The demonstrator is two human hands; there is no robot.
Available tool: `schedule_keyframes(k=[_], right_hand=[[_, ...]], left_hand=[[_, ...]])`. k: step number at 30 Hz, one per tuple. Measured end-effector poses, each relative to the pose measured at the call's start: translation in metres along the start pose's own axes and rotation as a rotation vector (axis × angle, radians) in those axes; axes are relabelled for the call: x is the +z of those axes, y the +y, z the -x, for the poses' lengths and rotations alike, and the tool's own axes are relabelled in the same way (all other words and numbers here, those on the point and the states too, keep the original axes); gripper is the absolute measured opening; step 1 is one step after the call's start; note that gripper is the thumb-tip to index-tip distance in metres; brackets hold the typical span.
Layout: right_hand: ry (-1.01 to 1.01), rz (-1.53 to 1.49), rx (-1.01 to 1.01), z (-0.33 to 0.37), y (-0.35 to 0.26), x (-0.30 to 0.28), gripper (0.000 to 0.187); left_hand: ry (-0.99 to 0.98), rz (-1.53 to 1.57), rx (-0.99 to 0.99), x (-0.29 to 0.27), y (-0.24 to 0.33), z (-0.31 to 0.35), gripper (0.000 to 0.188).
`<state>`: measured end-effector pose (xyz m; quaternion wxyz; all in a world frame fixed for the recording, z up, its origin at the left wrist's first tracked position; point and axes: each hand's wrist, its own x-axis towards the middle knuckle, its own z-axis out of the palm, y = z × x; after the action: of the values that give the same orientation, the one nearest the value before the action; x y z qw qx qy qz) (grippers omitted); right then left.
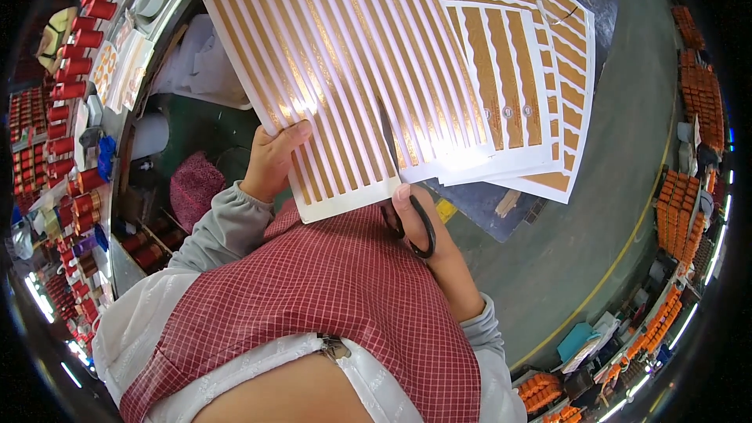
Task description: The person cuts printed label sheets using scissors.
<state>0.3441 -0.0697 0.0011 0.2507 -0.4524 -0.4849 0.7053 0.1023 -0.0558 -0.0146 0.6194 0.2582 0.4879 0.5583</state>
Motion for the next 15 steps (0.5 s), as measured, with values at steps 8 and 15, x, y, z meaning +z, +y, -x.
schedule_keyframes(k=[8,15], right_hand=[[0.027,0.162,0.088,0.0003,-0.0033,-0.0002,0.065],[-0.02,0.073,0.122,-0.0026,0.0027,-0.007,0.066]], left_hand=[[-0.019,0.009,0.003,-0.0027,-0.0014,-0.0024,0.02],[0.008,-0.029,-0.003,0.0,0.0023,-0.005,0.019]])
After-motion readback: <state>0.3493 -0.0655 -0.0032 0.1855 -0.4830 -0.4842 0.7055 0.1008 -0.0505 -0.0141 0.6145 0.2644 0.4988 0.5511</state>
